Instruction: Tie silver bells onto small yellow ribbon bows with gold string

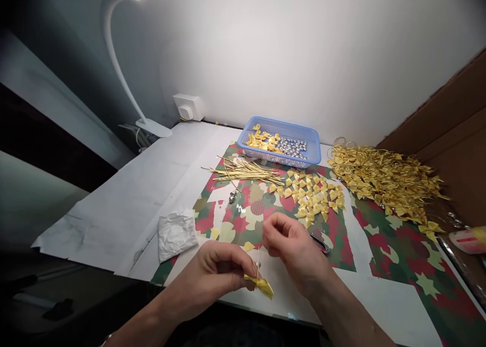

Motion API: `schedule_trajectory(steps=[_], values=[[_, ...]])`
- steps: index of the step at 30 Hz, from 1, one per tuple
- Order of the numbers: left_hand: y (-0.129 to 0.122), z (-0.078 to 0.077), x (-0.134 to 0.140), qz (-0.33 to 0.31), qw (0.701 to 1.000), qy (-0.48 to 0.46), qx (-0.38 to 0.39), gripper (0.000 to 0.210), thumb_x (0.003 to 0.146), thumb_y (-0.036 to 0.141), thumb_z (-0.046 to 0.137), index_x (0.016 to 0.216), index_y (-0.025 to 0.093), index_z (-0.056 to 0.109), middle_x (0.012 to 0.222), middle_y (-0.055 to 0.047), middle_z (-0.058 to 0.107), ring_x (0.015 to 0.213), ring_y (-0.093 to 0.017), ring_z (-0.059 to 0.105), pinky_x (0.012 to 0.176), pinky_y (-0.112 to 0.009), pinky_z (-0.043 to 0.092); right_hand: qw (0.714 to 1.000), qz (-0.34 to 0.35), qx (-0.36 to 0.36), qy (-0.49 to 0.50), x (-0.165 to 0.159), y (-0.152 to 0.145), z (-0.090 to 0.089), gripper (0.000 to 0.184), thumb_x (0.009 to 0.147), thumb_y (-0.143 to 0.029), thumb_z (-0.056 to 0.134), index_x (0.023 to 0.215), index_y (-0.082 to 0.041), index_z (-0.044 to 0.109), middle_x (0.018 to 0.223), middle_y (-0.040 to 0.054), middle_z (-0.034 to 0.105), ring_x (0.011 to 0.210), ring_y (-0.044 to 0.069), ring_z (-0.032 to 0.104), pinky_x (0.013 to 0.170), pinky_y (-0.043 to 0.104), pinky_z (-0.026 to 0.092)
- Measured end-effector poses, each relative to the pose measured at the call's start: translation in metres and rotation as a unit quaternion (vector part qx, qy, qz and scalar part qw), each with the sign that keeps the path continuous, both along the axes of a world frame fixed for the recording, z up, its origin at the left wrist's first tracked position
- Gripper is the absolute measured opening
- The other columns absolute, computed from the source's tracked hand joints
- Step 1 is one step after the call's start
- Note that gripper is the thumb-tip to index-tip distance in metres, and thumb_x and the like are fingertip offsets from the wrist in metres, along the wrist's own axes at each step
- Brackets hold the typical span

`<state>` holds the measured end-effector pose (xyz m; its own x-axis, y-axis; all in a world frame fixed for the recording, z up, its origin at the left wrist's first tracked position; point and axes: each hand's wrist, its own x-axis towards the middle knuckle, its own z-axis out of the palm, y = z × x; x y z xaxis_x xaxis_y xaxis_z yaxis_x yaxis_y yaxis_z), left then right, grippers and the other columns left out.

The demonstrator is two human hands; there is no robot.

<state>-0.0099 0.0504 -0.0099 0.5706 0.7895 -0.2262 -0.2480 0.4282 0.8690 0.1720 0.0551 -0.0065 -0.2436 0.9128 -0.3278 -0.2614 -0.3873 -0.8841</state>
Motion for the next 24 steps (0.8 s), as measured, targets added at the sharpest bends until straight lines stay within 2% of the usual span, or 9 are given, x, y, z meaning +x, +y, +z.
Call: schedule_trajectory(steps=[3,6,9,13,19,22,23,24], values=[[0.003,0.003,0.000,0.001,0.999,-0.039,-0.025,0.006,0.073,0.018,0.083,0.076,0.015,0.079,0.070,-0.004,0.077,0.064,-0.013,0.069,0.066,-0.022,0.055,0.996,-0.076,-0.033,0.038,-0.002,0.009,-0.006,0.037,0.075,-0.046,0.080,0.077,-0.017,0.056,0.080,-0.0014,0.055,0.059,0.005,0.047,0.045,0.011,0.040],[0.004,0.006,-0.002,-0.011,0.997,-0.063,-0.032,0.008,0.073,0.017,0.083,0.077,0.014,0.077,0.070,-0.004,0.077,0.062,-0.012,0.069,0.065,-0.021,0.055,0.988,-0.139,-0.037,0.060,0.003,0.017,-0.008,0.039,0.067,-0.041,0.086,0.078,-0.018,0.057,0.077,-0.0035,0.053,0.052,0.002,0.044,0.041,0.009,0.044],[0.004,0.007,-0.003,-0.023,0.996,-0.078,-0.037,0.009,0.071,0.017,0.084,0.075,0.014,0.076,0.069,-0.004,0.076,0.061,-0.012,0.069,0.065,-0.022,0.056,0.976,-0.208,0.001,0.066,0.015,0.026,-0.007,0.036,0.067,-0.032,0.087,0.077,-0.019,0.055,0.075,-0.0067,0.051,0.045,-0.001,0.037,0.050,0.010,0.054],[0.001,0.007,-0.004,-0.024,0.995,-0.092,-0.043,0.010,0.070,0.018,0.085,0.074,0.014,0.076,0.068,-0.003,0.076,0.061,-0.011,0.070,0.065,-0.021,0.056,0.959,-0.275,0.058,0.049,0.036,0.037,-0.007,0.038,0.067,-0.029,0.088,0.078,-0.019,0.053,0.074,-0.0091,0.051,0.044,-0.003,0.037,0.065,0.013,0.060],[-0.002,0.006,-0.004,-0.020,0.995,-0.090,-0.028,0.010,0.071,0.018,0.084,0.075,0.014,0.076,0.070,-0.004,0.076,0.063,-0.012,0.068,0.066,-0.022,0.055,0.950,-0.297,0.096,-0.009,0.048,0.035,-0.010,0.038,0.069,-0.034,0.087,0.084,-0.021,0.056,0.074,-0.0099,0.054,0.043,-0.003,0.037,0.069,0.018,0.060],[-0.007,0.007,-0.006,0.000,0.999,-0.038,0.025,0.004,0.077,0.017,0.078,0.080,0.015,0.075,0.074,-0.004,0.075,0.068,-0.014,0.069,0.068,-0.024,0.054,0.956,-0.272,0.106,-0.039,0.040,0.012,-0.005,0.035,0.074,-0.030,0.084,0.096,-0.026,0.057,0.075,-0.0097,0.057,0.043,-0.001,0.038,0.065,0.019,0.058],[-0.009,0.008,-0.006,0.012,0.998,-0.008,0.053,0.005,0.079,0.016,0.075,0.085,0.016,0.075,0.076,-0.004,0.075,0.071,-0.015,0.069,0.070,-0.025,0.054,0.961,-0.250,0.107,-0.051,0.036,0.001,-0.002,0.030,0.077,-0.031,0.082,0.096,-0.026,0.058,0.075,-0.0086,0.058,0.042,0.000,0.037,0.061,0.018,0.055],[-0.011,0.008,-0.007,0.024,0.996,0.021,0.081,0.011,0.081,0.015,0.073,0.091,0.018,0.075,0.079,-0.003,0.075,0.074,-0.016,0.070,0.072,-0.026,0.054,0.967,-0.226,0.100,-0.063,0.032,-0.011,0.000,0.025,0.081,-0.032,0.079,0.094,-0.023,0.061,0.078,-0.0050,0.060,0.046,0.001,0.042,0.056,0.018,0.052]])
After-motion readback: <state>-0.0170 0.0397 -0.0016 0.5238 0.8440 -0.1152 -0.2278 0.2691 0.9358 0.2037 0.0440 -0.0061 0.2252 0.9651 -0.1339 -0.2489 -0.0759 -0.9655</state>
